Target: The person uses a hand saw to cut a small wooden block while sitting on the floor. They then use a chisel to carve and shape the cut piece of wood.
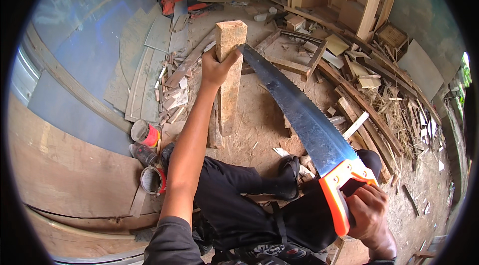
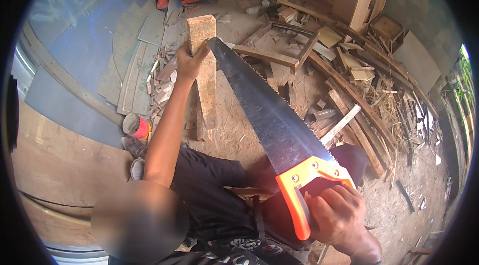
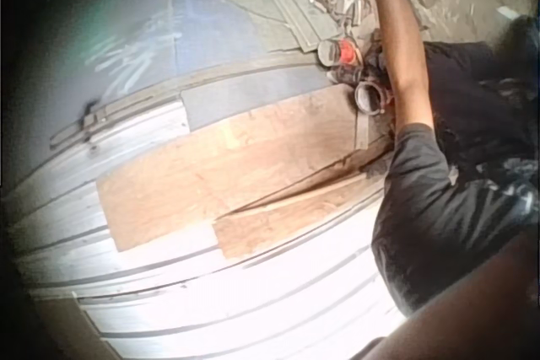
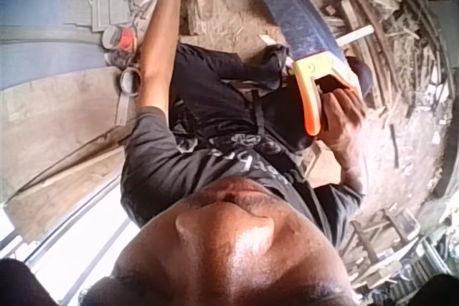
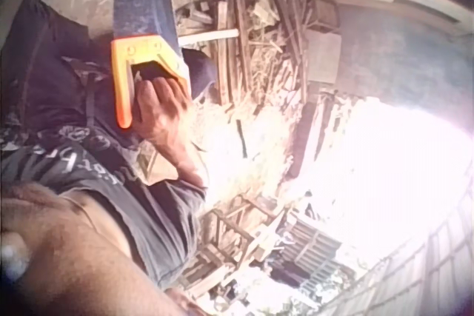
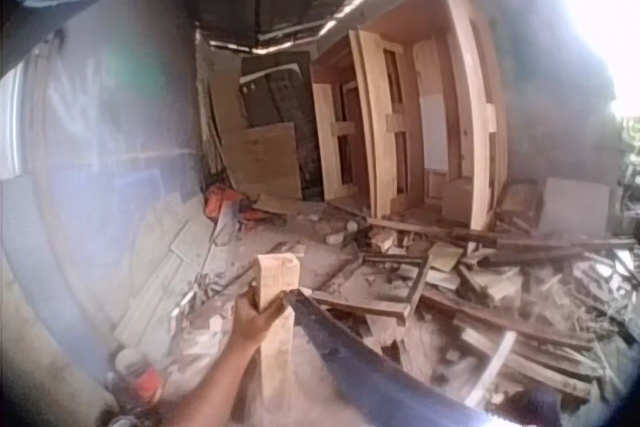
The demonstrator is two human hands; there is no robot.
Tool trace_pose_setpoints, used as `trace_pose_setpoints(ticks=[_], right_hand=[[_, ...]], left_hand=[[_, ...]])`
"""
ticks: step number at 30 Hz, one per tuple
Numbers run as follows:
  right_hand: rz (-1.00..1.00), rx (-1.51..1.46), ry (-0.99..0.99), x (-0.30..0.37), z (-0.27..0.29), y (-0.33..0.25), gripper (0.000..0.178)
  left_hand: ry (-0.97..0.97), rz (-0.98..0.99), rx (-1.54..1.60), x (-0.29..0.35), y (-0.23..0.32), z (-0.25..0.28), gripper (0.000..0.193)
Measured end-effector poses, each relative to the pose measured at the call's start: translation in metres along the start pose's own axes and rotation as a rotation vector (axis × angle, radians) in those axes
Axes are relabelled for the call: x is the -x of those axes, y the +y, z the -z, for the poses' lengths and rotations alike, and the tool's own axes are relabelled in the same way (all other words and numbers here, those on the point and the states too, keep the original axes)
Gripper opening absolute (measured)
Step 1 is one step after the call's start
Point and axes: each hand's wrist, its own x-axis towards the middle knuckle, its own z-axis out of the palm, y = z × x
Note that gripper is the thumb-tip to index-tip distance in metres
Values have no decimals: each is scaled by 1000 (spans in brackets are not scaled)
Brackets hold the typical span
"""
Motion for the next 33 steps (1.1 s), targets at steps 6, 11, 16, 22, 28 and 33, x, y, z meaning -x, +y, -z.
trace_pose_setpoints(ticks=[6,11,16,22,28,33], right_hand=[[-5,-31,-37,-9,6,3,19],[-14,-4,-58,-6,5,-5,15],[2,-32,-98,-12,5,4,13],[-331,217,-109,14,0,38,19],[-759,15,133,52,-8,94,10],[-791,-251,70,18,-31,66,14]], left_hand=[[-53,39,6,2,1,11,42],[24,-18,42,9,-7,4,45],[91,8,102,19,-24,7,44],[127,215,216,17,-29,22,47],[189,392,681,23,-41,77,70],[47,433,724,27,-37,46,75]])
